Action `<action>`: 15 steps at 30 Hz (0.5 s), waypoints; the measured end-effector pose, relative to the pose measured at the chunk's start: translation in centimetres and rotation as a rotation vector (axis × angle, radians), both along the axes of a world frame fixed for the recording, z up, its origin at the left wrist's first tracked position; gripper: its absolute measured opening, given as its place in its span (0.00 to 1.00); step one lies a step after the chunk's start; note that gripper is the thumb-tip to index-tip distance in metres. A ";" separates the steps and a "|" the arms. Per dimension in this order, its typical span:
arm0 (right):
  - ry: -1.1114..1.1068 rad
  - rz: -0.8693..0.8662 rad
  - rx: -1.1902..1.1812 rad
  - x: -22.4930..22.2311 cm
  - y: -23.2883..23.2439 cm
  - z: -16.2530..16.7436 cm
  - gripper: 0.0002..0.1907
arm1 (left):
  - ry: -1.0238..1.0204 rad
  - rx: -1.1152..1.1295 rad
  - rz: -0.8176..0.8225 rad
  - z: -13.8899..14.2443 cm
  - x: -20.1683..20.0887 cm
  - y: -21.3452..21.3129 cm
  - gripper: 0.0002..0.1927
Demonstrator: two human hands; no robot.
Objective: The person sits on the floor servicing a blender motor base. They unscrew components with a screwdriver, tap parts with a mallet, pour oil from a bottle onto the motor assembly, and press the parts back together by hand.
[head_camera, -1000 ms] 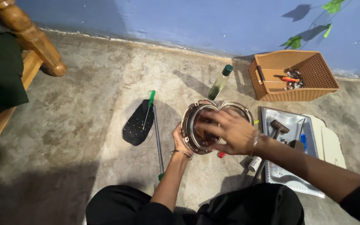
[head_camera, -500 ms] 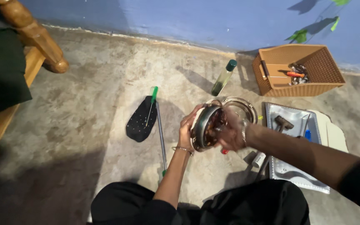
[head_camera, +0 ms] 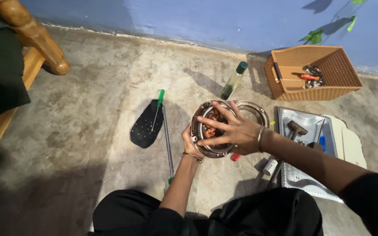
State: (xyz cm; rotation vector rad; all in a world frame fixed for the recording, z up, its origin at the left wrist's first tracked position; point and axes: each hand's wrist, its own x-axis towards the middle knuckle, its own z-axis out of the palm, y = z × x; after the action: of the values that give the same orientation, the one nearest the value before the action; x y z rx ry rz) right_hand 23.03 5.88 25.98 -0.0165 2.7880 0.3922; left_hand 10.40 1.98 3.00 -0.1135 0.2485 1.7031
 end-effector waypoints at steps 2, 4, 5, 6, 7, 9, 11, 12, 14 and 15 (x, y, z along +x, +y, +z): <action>-0.027 -0.012 -0.102 -0.4 0.6 -0.9 0.60 | 0.002 0.017 -0.026 0.0 -0.4 0.0 0.26; 0.125 0.039 -0.091 -0.1 0.9 -2.3 0.58 | 0.014 0.044 -0.042 -0.3 -0.6 0.0 0.26; 0.202 0.064 -0.086 0.1 1.0 -3.0 0.58 | 0.023 0.046 -0.002 -0.6 -0.5 0.2 0.25; 0.460 -0.125 -0.221 0.5 0.5 -4.0 0.54 | 0.034 0.049 0.036 -0.8 -0.3 0.3 0.24; 0.695 -0.305 -0.363 0.9 0.1 -4.8 0.53 | 0.040 0.053 0.073 -1.1 0.1 0.4 0.23; 0.802 -1.129 -1.084 2.0 -1.3 -6.0 0.50 | -0.013 0.023 0.077 -1.4 0.7 0.6 0.24; 0.597 -1.768 -1.716 3.6 -2.8 -6.0 0.47 | -0.043 -0.001 0.084 -1.5 1.0 0.5 0.25; 0.569 -1.740 -1.750 4.3 -3.7 -5.7 0.46 | -0.054 0.007 0.079 -1.4 1.2 0.4 0.25; 0.556 -1.629 -1.629 5.2 -4.7 -4.6 0.44 | -0.064 0.035 0.102 -0.9 0.7 0.7 0.25; 0.546 -1.484 -1.423 5.1 -4.8 -3.7 0.42 | -0.057 0.031 0.107 -0.9 0.1 0.3 0.25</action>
State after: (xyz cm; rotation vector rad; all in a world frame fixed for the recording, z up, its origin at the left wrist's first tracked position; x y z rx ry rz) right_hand 28.15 1.05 22.23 1.7276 1.9437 -1.9682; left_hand 10.54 2.30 2.09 -0.1546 0.1756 1.8063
